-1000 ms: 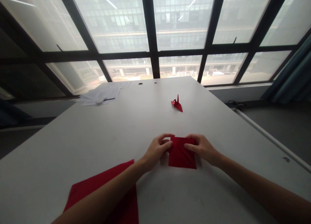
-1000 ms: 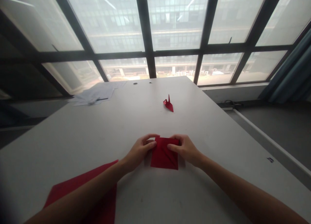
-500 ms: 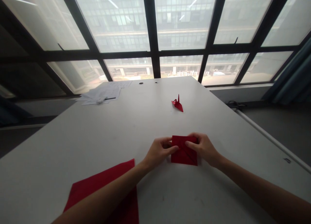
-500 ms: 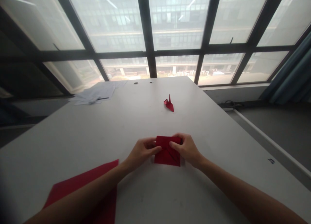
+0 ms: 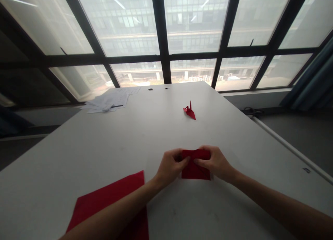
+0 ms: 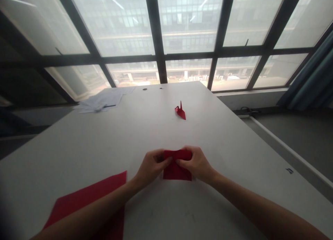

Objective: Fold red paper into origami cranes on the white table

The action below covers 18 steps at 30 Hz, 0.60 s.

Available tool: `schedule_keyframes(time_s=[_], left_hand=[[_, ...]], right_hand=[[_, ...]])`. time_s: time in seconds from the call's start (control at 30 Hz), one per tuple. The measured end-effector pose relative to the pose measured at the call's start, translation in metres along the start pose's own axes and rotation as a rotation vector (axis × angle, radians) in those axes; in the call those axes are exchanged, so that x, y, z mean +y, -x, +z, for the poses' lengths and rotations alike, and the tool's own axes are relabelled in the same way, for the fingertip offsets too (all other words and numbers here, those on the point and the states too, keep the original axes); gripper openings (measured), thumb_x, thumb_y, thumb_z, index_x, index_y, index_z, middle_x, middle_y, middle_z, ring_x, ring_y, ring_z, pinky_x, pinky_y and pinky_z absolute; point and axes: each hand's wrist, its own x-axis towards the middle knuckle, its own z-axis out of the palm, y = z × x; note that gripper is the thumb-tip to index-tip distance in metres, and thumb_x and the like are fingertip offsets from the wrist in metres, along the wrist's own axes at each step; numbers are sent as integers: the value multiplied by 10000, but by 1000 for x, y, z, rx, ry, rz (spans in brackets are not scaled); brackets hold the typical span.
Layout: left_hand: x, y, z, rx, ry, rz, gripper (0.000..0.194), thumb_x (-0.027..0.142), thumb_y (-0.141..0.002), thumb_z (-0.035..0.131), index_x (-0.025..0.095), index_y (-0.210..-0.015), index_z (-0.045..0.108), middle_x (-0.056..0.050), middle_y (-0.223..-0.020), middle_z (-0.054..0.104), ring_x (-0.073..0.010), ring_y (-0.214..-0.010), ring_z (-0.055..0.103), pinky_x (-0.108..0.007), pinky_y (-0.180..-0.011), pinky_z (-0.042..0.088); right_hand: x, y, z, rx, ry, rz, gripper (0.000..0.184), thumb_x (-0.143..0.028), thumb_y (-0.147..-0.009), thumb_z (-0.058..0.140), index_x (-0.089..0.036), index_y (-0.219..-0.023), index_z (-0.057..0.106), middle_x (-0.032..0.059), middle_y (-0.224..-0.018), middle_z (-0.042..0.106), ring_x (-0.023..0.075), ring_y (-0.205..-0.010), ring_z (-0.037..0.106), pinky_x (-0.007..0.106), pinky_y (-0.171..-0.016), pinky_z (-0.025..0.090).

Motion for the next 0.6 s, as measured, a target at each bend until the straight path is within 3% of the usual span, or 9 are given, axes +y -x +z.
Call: schedule_keyframes(time_s=[0.17,0.27,0.43,0.5,0.6], left_hand=[[-1,2,3,130,-261,78,88,181,-815,666,176,-902,676,8,-693,680,-125,-598,597,-210,-566,457],[1,5,4,138,-333,135,75,160,-823,646,195,-886,666,15,-697,673,-116,-585,590,-208,-575,451],[6,8,5,-8,-163,227,238,329,-955,543,189,-969,735,-96,-1111,711,-203,-924,667,-300,-833,512],[5,6,5,-22,-50,158,300,365,-977,512,175,-960,744,-105,-1074,717,-217,-941,664,-304,-823,515],[-1,3,5,24,104,24,286,342,-875,685,176,-1106,662,-63,-899,713,-179,-780,647,-260,-683,512]], right_hand=[[-3,1,4,13,38,-21,170,-271,-743,742,-159,-870,721,40,-779,724,190,-699,650,277,-603,522],[-1,1,6,31,9,-8,194,-248,-713,754,-165,-884,713,35,-800,724,187,-716,649,281,-634,531],[1,0,8,112,-51,13,142,-213,-695,718,-161,-823,685,21,-747,692,168,-680,614,259,-599,501],[0,0,7,114,-73,23,147,-206,-685,714,-161,-822,681,14,-729,681,164,-665,602,252,-580,486],[-1,0,7,69,-100,12,143,-228,-737,670,-162,-861,699,27,-782,698,174,-714,614,266,-633,497]])
